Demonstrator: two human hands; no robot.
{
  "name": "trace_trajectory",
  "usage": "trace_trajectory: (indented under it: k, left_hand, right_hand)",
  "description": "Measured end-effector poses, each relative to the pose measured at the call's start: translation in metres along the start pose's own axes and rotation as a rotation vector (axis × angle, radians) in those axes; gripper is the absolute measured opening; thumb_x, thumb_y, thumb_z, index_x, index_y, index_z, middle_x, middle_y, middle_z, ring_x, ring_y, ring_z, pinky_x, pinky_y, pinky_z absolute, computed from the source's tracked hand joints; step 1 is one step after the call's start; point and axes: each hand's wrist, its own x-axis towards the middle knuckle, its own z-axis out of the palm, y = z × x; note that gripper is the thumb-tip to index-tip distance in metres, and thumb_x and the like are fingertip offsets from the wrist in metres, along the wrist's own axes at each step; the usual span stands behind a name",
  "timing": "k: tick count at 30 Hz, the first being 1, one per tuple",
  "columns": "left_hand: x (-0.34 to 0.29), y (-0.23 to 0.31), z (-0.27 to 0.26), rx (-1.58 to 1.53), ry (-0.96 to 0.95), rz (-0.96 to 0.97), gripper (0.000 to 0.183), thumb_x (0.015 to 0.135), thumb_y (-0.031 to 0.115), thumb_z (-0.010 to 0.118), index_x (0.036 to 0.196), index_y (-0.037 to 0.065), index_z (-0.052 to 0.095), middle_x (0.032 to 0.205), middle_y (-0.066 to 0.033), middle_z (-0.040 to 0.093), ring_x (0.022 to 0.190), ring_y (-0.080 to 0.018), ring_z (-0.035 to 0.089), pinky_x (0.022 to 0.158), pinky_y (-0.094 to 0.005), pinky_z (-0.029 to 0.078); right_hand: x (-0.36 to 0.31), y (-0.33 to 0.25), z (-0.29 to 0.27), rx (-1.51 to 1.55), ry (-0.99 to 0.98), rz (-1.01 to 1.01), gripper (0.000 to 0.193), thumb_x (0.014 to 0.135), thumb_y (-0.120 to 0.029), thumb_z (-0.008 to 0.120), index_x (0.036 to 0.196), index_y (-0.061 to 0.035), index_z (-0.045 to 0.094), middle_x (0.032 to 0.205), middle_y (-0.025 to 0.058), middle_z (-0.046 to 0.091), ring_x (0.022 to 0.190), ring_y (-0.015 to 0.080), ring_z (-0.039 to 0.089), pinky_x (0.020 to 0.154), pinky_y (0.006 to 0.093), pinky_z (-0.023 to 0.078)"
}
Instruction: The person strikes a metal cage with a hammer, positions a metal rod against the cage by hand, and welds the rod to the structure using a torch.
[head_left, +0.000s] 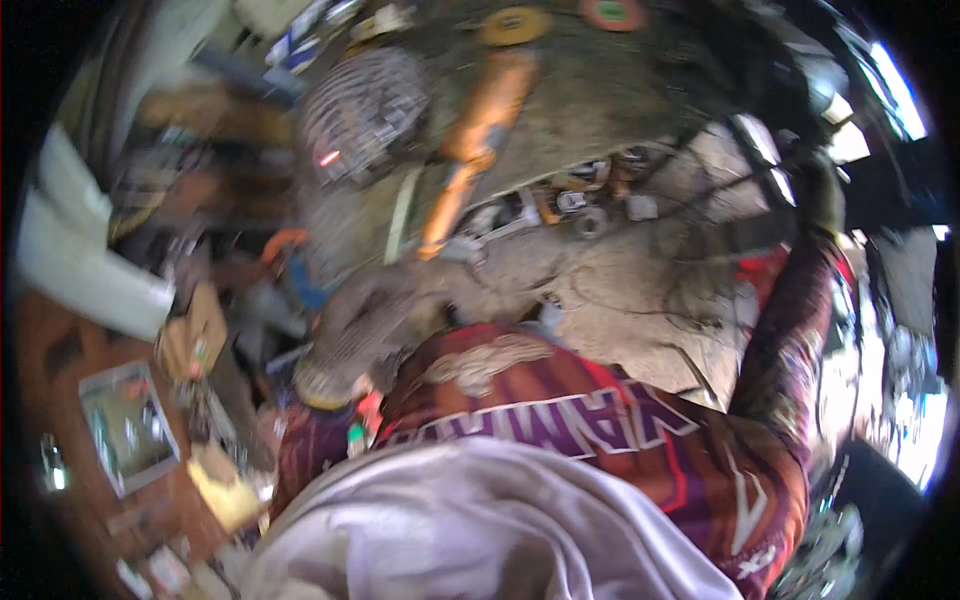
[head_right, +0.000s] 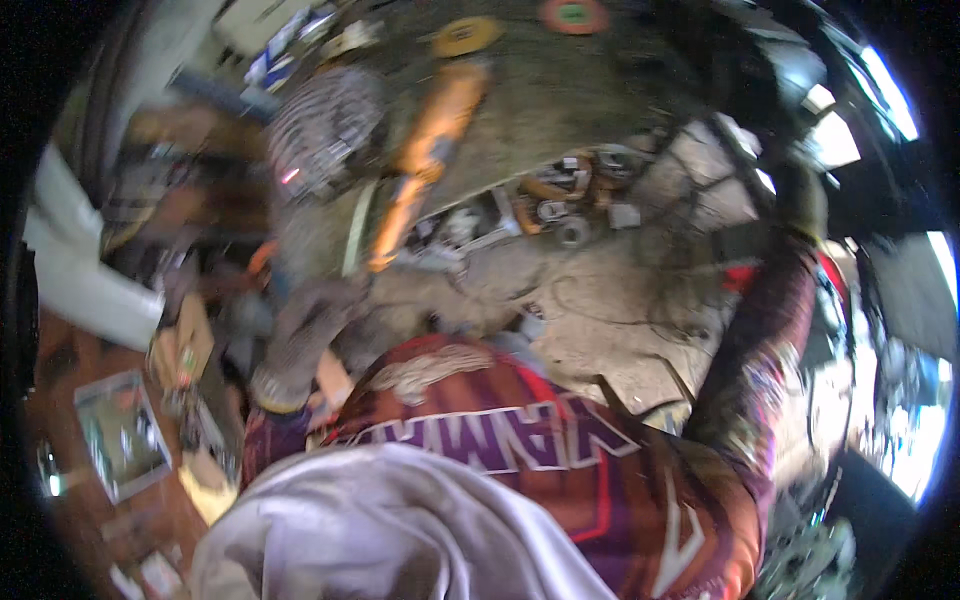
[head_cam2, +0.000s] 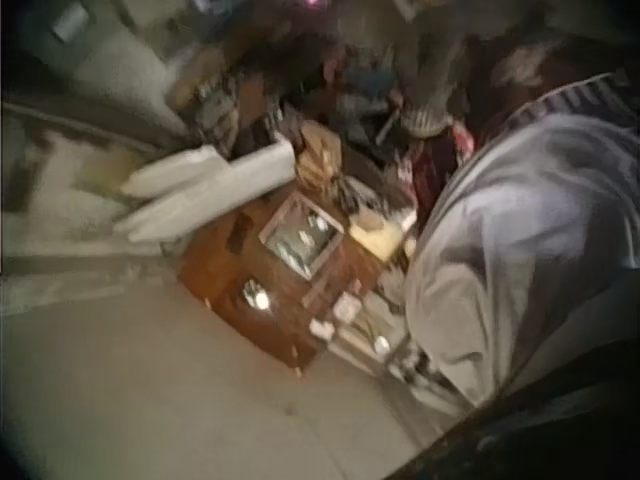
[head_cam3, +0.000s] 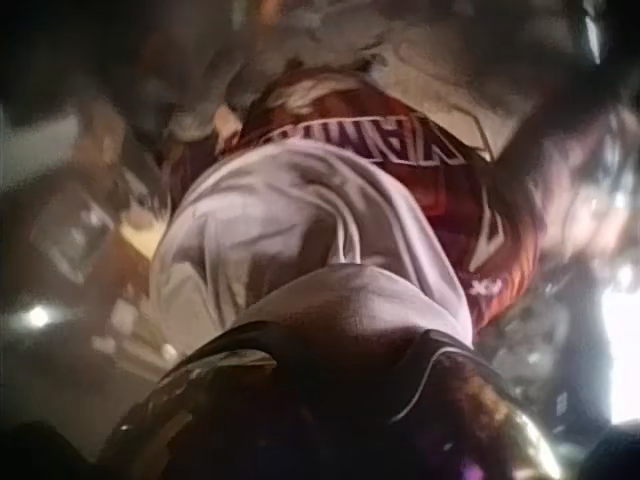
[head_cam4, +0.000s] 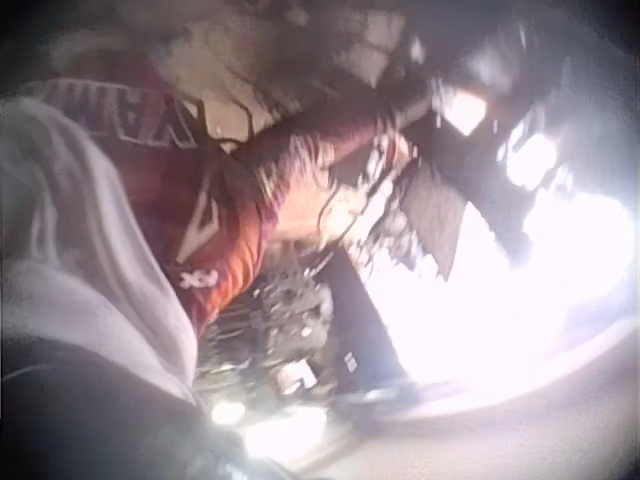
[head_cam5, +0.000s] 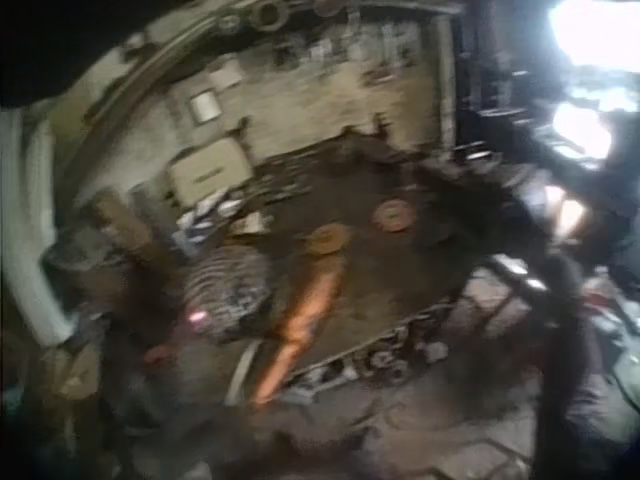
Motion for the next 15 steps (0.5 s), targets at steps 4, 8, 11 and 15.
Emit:
trace_trajectory:
  k: [4,8,11,15]
  left_hand:
    - [0.001,-0.010,-0.006,0.018,-0.006,-0.069,0.018,0.099,0.011,0.059,0.115,0.002,0.062,0.111,-0.0088,0.065,0.093,-0.0148,0.061,0.084,-0.0294,0.050]
    - [0.002,-0.017,-0.041,0.014,0.037,0.091,0.018,0.099,0.015,0.061,0.109,0.001,0.064,0.105,-0.0075,0.065,0.083,-0.0138,0.061,0.076,-0.0291,0.050]
    - [0.004,-0.006,-0.064,-0.020,0.265,0.135,0.021,0.097,0.020,0.065,0.108,0.002,0.065,0.103,-0.0074,0.067,0.094,-0.0147,0.063,0.084,-0.0306,0.052]
    - [0.052,-0.012,-0.129,-0.087,0.369,0.116,0.030,0.098,0.025,0.064,0.115,0.000,0.063,0.108,-0.0094,0.066,0.097,-0.0186,0.067,0.092,-0.0363,0.056]
  right_hand:
    - [-0.018,0.025,0.011,-0.162,-0.053,0.044,0.034,0.091,0.000,0.056,0.124,-0.0077,0.054,0.125,0.0063,0.059,0.119,0.0160,0.053,0.104,0.0334,0.039]
    - [-0.031,0.015,0.009,-1.591,-0.269,-0.301,0.046,0.099,-0.014,0.048,0.145,-0.0107,0.048,0.143,0.0018,0.054,0.135,0.0139,0.044,0.114,0.0363,0.031]
    - [-0.023,-0.018,0.038,-1.832,-0.488,-0.019,0.039,0.099,-0.015,0.048,0.137,-0.0138,0.054,0.138,-0.0010,0.058,0.128,0.0158,0.051,0.105,0.0370,0.035]
    - [-0.081,0.026,0.010,-0.965,0.102,0.583,0.028,0.098,-0.017,0.051,0.124,-0.0121,0.060,0.125,0.0029,0.064,0.113,0.0213,0.059,0.094,0.0394,0.044]
